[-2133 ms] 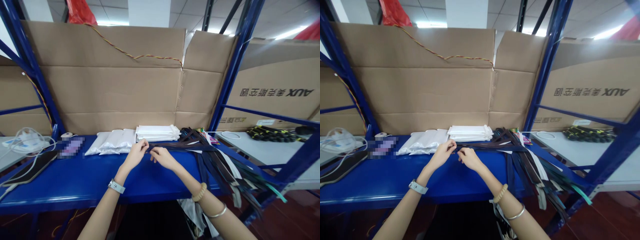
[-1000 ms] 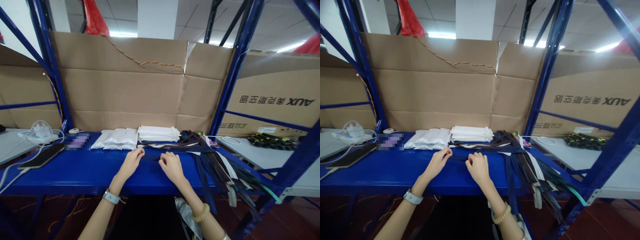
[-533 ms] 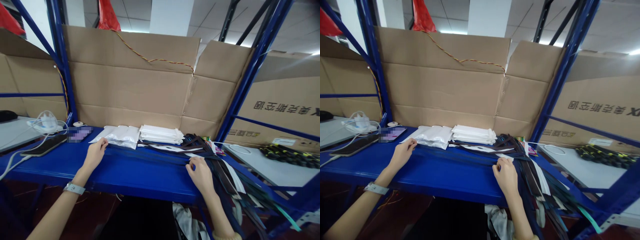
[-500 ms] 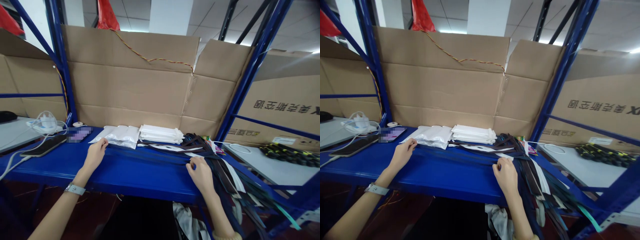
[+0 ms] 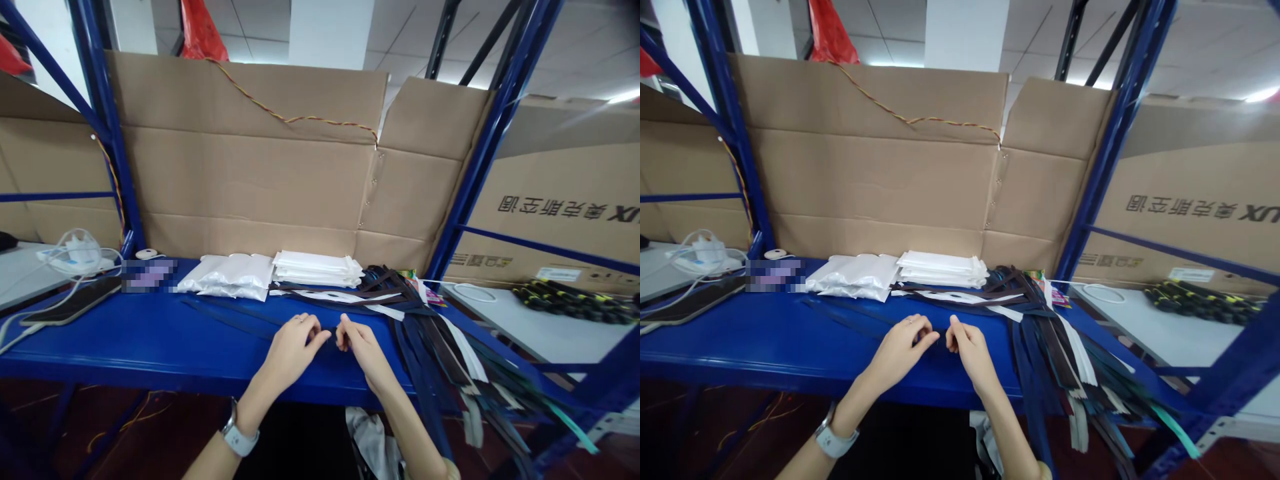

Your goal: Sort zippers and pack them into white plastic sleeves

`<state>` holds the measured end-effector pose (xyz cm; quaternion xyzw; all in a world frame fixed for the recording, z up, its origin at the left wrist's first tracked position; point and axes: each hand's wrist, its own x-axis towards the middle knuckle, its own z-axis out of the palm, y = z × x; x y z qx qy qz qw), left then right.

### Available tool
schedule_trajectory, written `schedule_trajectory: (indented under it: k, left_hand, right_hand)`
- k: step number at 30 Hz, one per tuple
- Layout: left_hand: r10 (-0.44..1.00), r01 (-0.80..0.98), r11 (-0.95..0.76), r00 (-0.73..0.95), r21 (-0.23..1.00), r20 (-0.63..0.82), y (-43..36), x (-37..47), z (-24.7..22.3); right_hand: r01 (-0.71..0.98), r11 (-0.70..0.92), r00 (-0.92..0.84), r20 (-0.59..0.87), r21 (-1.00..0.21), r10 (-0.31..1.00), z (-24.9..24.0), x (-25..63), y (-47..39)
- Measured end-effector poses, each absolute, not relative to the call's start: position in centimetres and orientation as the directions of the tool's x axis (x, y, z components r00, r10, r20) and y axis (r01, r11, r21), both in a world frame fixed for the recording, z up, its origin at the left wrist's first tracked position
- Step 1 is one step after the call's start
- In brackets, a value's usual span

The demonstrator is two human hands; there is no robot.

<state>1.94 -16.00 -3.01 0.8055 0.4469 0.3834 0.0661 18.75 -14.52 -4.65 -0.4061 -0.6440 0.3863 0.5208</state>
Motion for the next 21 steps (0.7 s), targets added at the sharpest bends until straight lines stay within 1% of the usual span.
schedule_trajectory:
  k: [5, 8, 11, 14, 18, 21]
  left_hand:
    - [0.723, 0.681, -0.651, 0.423, 0.334, 0.547, -16.0, 2.5, -3.1]
    - [0.693, 0.646, -0.693, 0.473, 0.321, 0.545, -16.1, 2.1, -3.0]
    - [0.678, 0.633, -0.708, 0.488, 0.313, 0.549, -16.2, 2.0, -3.1]
    - [0.657, 0.653, -0.717, 0.516, 0.244, 0.55, -16.2, 1.9, -3.1]
    - [0.635, 0.69, -0.716, 0.581, 0.106, 0.509, -16.0, 0.7, -2.4]
    - [0.645, 0.706, -0.702, 0.575, 0.094, 0.503, -15.7, -1.4, -1.8]
  right_hand:
    - [0.146, 0.393, -0.193, 0.364, -0.908, 0.911, -4.4, 18.8, -14.9]
    - [0.155, 0.389, -0.205, 0.356, -0.908, 0.912, -4.6, 18.9, -15.0]
    - [0.082, 0.377, -0.229, 0.351, -0.923, 0.908, -4.7, 19.0, -15.1]
    - [-0.018, 0.365, -0.24, 0.359, -0.931, 0.902, -4.7, 18.9, -15.0]
    - [-0.044, 0.378, -0.159, 0.38, -0.925, 0.911, -4.6, 19.3, -14.7]
    - [-0.013, 0.401, -0.059, 0.401, -0.916, 0.914, -4.3, 20.3, -14.5]
